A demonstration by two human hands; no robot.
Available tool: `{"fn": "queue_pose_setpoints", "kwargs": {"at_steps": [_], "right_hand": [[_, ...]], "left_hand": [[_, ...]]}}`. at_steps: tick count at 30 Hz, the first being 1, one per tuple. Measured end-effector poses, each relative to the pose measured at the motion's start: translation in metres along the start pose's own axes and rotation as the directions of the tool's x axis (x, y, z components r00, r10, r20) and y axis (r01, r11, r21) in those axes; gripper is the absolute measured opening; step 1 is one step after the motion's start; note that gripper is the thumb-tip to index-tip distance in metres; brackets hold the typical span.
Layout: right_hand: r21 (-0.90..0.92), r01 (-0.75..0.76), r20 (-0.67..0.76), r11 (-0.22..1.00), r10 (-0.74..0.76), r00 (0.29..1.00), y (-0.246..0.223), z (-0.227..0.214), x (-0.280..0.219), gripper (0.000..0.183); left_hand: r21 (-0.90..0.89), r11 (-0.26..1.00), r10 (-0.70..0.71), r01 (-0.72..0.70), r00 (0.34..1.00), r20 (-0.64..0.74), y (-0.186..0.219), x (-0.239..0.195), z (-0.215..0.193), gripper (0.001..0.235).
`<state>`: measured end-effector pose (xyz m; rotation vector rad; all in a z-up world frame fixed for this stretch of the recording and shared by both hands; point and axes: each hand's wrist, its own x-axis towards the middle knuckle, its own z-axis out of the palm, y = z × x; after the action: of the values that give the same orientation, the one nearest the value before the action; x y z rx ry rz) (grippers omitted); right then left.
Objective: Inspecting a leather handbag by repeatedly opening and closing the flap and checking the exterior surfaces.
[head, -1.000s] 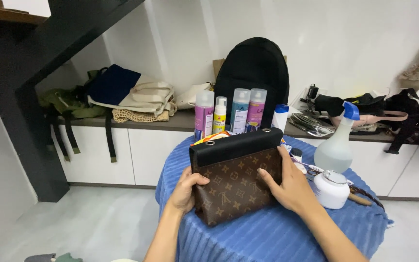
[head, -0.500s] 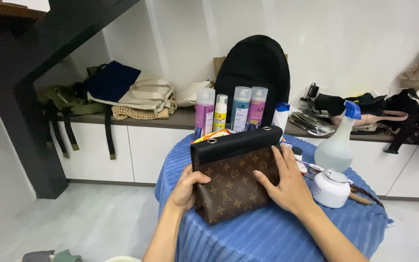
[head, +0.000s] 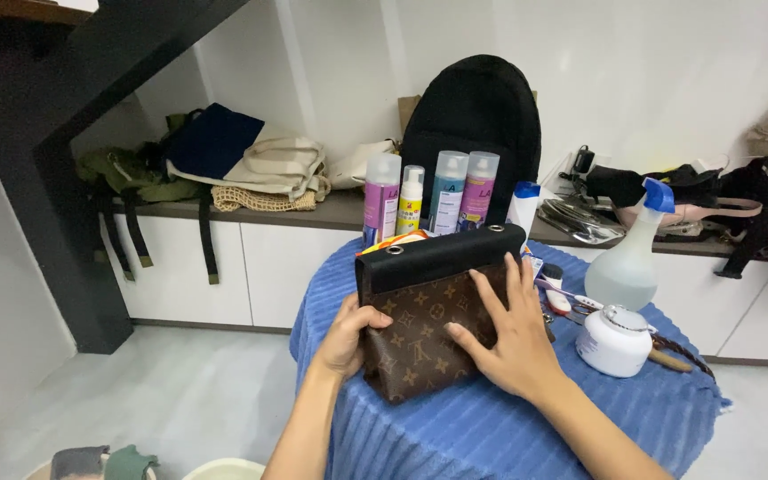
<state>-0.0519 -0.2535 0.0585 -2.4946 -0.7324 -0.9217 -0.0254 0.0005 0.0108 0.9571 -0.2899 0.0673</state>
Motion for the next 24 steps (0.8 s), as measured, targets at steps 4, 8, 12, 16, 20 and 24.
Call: {"fn": "queue_pose_setpoints", "kwargs": {"at_steps": [4, 8, 12, 16, 20, 24], "right_hand": [[0.011, 0.039, 0.010, 0.999, -0.039, 0.999, -0.008, 0.002, -0.001, 0.081], [0.019, 0.013, 0.043, 1.000, -0.014, 0.999, -0.012, 0.001, -0.001, 0.082], [0.043, 0.151, -0.022, 0.988, -0.150, 0.988, -0.013, 0.002, -0.002, 0.077], [0.167, 0.224, -0.445, 0.960, -0.130, 0.886, -0.022, -0.008, -0.001, 0.038], [0.505, 0.098, -0.432, 0.858, 0.153, 0.889, 0.002, -0.010, -0.001, 0.031], [0.462, -0.064, -0.430, 0.885, 0.287, 0.856, 0.034, -0.020, 0.006, 0.010]], "left_hand": [[-0.005, 0.999, 0.049, -0.048, 0.997, 0.067, -0.001, 0.001, -0.002, 0.026], [-0.004, 0.999, 0.035, -0.035, 0.999, 0.019, -0.002, 0.002, -0.001, 0.027], [0.018, 0.999, 0.045, -0.045, 0.999, 0.012, -0.003, 0.003, -0.002, 0.025], [0.031, 0.999, 0.020, -0.019, 0.999, -0.038, -0.006, 0.008, -0.006, 0.020], [0.036, 0.999, 0.016, -0.014, 0.998, -0.066, -0.003, 0.008, -0.002, 0.021], [-0.031, 0.998, 0.049, -0.055, 0.987, -0.154, -0.015, 0.019, -0.011, 0.023]]}}
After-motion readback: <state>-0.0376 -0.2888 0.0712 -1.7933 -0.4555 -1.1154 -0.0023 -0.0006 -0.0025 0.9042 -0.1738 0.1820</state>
